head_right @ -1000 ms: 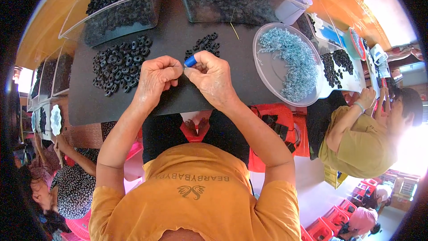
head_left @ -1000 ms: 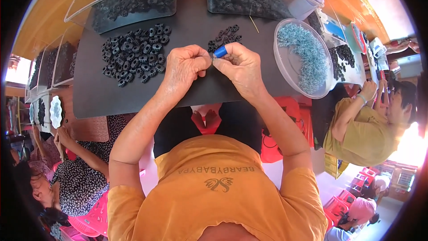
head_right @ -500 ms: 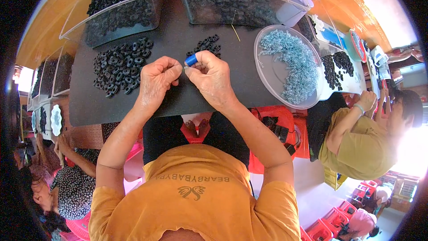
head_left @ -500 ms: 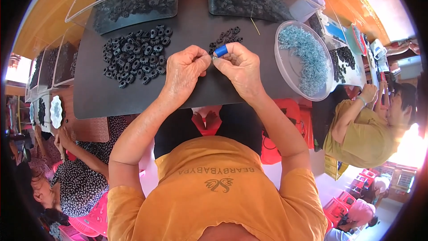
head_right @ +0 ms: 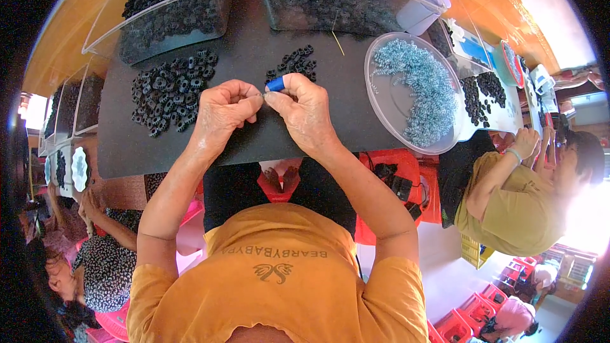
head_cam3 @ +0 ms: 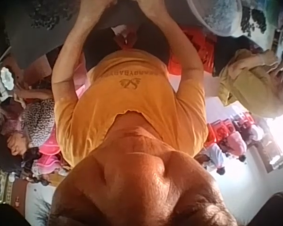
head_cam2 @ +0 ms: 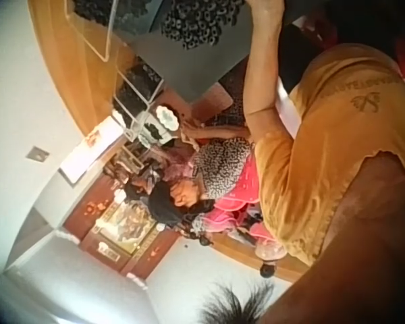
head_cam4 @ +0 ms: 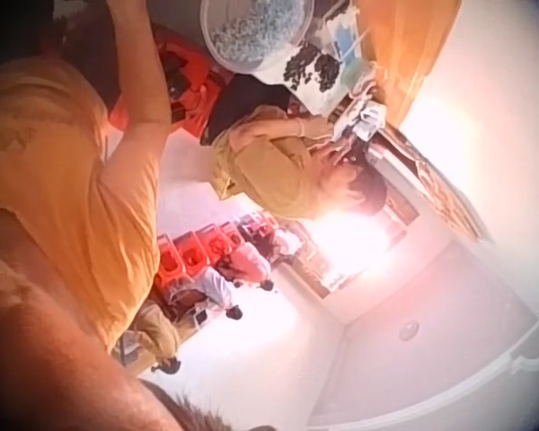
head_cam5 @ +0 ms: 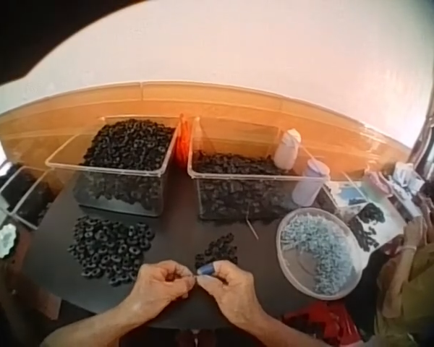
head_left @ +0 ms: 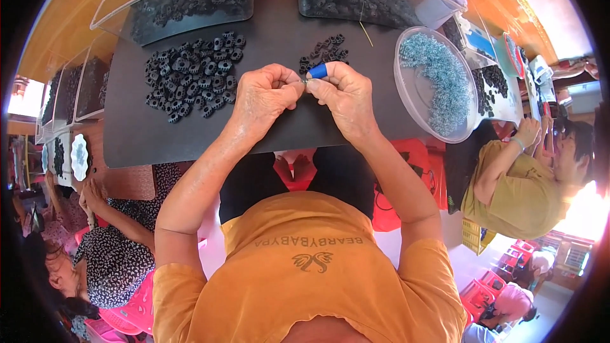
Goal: Manually assembling small black plastic gears by inserting tiny blue pins into them.
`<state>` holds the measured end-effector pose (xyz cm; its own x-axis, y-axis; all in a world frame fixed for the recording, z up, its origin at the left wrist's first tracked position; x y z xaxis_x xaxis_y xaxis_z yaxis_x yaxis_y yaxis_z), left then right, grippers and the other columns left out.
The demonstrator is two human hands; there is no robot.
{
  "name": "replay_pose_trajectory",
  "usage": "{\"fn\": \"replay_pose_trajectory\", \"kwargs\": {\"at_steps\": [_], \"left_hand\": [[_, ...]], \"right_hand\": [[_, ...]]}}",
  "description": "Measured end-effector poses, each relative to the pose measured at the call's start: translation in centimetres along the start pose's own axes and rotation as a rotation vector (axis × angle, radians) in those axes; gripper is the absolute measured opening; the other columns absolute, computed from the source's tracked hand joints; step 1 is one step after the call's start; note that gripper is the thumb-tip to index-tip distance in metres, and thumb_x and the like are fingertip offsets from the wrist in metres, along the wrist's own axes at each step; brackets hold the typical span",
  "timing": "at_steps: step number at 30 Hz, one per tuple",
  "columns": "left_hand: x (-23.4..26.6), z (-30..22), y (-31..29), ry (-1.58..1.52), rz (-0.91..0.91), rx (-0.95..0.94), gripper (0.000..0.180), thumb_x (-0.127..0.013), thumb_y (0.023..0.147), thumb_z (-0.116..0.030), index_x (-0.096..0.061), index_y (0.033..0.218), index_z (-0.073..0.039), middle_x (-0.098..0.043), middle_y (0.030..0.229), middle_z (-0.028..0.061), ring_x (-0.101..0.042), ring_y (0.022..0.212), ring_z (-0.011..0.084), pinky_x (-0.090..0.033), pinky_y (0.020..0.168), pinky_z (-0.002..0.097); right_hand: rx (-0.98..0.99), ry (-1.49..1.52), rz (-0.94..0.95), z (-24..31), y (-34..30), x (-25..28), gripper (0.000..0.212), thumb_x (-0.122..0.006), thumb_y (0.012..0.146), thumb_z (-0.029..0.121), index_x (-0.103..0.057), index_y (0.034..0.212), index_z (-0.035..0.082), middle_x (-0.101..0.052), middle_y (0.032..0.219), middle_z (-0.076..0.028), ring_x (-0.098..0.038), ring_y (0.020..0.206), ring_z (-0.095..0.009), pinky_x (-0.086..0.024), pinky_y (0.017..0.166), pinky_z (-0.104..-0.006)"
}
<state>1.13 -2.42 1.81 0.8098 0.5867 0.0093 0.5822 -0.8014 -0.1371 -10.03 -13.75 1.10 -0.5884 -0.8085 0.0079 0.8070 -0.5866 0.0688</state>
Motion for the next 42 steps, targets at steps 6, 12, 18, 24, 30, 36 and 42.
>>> {"fn": "replay_pose_trajectory", "kwargs": {"at_steps": [6, 12, 18, 24, 30, 36, 42], "left_hand": [[0.1, -0.7, 0.2, -0.171, 0.021, 0.152, 0.009, -0.067, 0.080, -0.010, -0.063, 0.082, -0.002, -0.059, 0.063, 0.0013, -0.046, 0.047, 0.0035, -0.031, 0.043, 0.0168], [0.1, -0.5, 0.0, -0.382, 0.033, 0.262, 0.010, -0.067, 0.081, -0.008, -0.063, 0.081, 0.001, -0.058, 0.060, 0.0061, -0.040, 0.039, 0.0054, -0.025, 0.036, 0.0186], [-0.1, -0.9, 0.3, -0.405, 0.057, 0.317, 0.013, -0.065, 0.084, -0.011, -0.063, 0.082, 0.001, -0.056, 0.058, 0.0047, -0.040, 0.037, 0.0057, -0.026, 0.035, 0.0190], [0.4, -0.1, 1.3, -0.441, 0.144, 0.418, 0.018, -0.066, 0.086, -0.017, -0.063, 0.081, 0.000, -0.054, 0.057, 0.0033, -0.038, 0.037, 0.0051, -0.023, 0.033, 0.0196], [-0.3, -0.6, 0.8, -0.209, 0.082, 0.228, 0.016, -0.067, 0.085, -0.014, -0.062, 0.084, 0.002, -0.056, 0.059, 0.0023, -0.045, 0.043, 0.0060, -0.030, 0.039, 0.0201], [-0.9, -1.3, -0.2, 0.634, -0.048, -0.590, 0.015, -0.067, 0.080, -0.010, -0.063, 0.095, -0.007, -0.060, 0.071, 0.0154, -0.060, 0.065, 0.0327, -0.048, 0.058, 0.0361], [-0.1, -0.5, 0.8, 0.107, 0.088, 0.027, 0.016, -0.067, 0.085, -0.015, -0.064, 0.085, 0.001, -0.059, 0.062, 0.0031, -0.052, 0.050, 0.0087, -0.039, 0.046, 0.0214]], "right_hand": [[0.075, -0.103, -0.023, 0.0, -0.2, 0.0, 0.007, -0.062, 0.087, 0.000, -0.060, 0.093, -0.001, -0.062, 0.082, -0.001, -0.055, 0.075, -0.005, -0.046, 0.066, -0.0204], [0.138, -0.081, -0.080, 0.9, -0.4, -0.3, 0.009, -0.065, 0.082, -0.002, -0.059, 0.088, -0.001, -0.059, 0.074, 0.001, -0.052, 0.068, -0.004, -0.045, 0.061, -0.0214], [0.107, -0.039, -0.115, 0.2, -0.3, 0.0, 0.010, -0.065, 0.081, -0.003, -0.059, 0.089, 0.000, -0.059, 0.077, -0.001, -0.053, 0.067, -0.005, -0.045, 0.060, -0.0215], [0.250, -0.341, -0.175, 0.6, -0.6, -0.1, 0.013, -0.066, 0.078, -0.004, -0.058, 0.088, -0.001, -0.055, 0.087, -0.007, -0.055, 0.066, -0.009, -0.045, 0.058, -0.0230], [0.063, -0.120, -0.172, -0.3, -0.1, 0.8, 0.010, -0.066, 0.078, -0.001, -0.059, 0.085, -0.001, -0.060, 0.075, -0.002, -0.054, 0.067, -0.005, -0.046, 0.058, -0.0231], [0.017, -0.082, -0.139, -0.1, 0.1, 0.8, 0.007, -0.066, 0.078, 0.000, -0.061, 0.082, 0.000, -0.060, 0.070, 0.000, -0.053, 0.065, -0.004, -0.045, 0.059, -0.0223], [0.026, -0.080, -0.100, -0.2, -0.4, 0.2, 0.009, -0.067, 0.076, -0.002, -0.061, 0.083, 0.000, -0.059, 0.071, -0.001, -0.053, 0.064, -0.005, -0.045, 0.057, -0.0226]]}}
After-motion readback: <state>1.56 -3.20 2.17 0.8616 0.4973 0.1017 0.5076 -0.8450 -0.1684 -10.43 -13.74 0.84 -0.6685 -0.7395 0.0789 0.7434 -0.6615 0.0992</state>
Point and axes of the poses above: each hand's wrist, its own y-axis towards the middle knuckle, its own x-axis out of the back of the hand, z = x × y, the point moved 2 cm from there along y, towards the middle knuckle
